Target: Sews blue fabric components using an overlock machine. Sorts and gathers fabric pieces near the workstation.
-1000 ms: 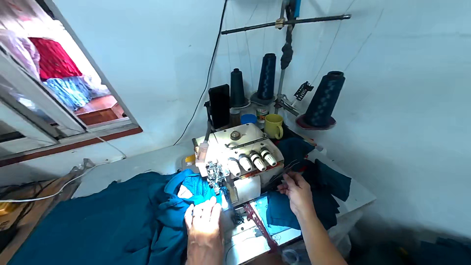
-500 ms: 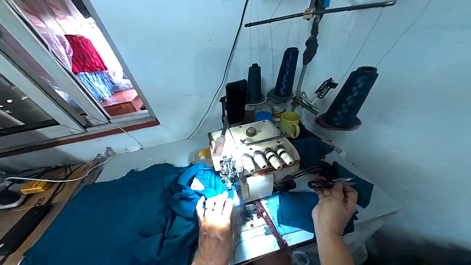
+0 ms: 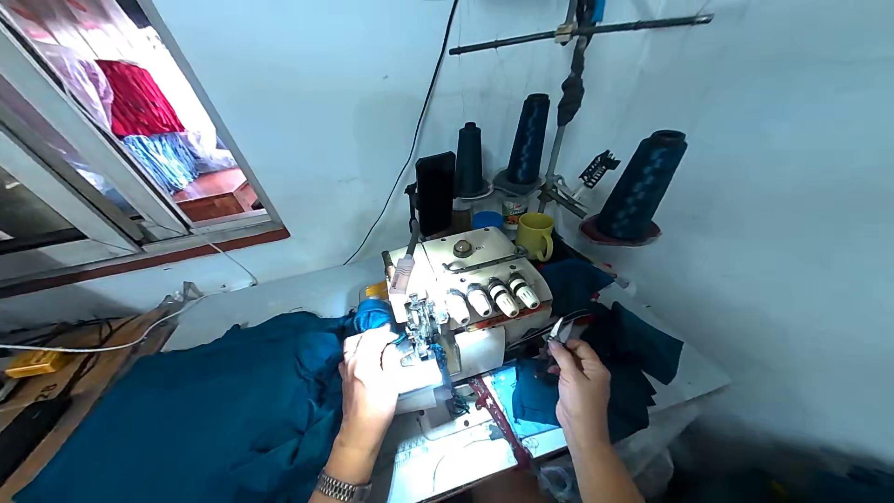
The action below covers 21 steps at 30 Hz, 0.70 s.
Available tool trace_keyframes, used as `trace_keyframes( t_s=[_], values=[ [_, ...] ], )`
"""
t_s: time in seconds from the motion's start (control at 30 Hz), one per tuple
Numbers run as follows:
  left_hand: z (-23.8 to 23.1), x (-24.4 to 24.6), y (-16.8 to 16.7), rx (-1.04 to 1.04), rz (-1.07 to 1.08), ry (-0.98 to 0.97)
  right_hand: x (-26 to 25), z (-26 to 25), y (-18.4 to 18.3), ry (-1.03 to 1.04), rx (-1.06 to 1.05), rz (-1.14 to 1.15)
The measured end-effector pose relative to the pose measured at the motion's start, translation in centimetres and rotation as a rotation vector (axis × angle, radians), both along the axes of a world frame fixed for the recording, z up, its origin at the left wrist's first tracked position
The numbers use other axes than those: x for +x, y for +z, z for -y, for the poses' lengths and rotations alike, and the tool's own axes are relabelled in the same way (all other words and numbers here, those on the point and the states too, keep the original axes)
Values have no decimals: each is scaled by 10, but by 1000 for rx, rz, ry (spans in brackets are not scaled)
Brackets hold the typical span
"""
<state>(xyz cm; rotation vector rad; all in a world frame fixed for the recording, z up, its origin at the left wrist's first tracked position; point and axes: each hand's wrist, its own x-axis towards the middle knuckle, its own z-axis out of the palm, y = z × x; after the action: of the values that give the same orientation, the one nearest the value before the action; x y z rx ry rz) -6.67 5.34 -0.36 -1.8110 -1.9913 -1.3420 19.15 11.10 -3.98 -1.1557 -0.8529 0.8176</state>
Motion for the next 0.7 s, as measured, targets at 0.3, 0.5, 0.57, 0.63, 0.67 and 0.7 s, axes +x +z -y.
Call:
trace_keyframes(
  t_s=[0.3, 0.5, 0.57, 0.63, 0.67, 0.7],
  values=[
    [9, 2, -3, 6, 106, 53, -15, -24, 1, -73, -144, 400],
    [10, 4, -3, 8, 128, 74, -12, -17, -13, -127, 25, 460],
    [10, 4, -4, 15, 128, 77, -8, -18, -14, -120, 37, 456],
    [11, 3, -4, 22, 118, 77, -5, -18, -14, -106, 15, 429],
    [11, 3, -4, 23, 113, 74, -5, -18, -12, -105, 8, 403],
    [11, 3, -4, 27, 107, 72, -4, -19, -12, -106, 5, 376]
  ],
)
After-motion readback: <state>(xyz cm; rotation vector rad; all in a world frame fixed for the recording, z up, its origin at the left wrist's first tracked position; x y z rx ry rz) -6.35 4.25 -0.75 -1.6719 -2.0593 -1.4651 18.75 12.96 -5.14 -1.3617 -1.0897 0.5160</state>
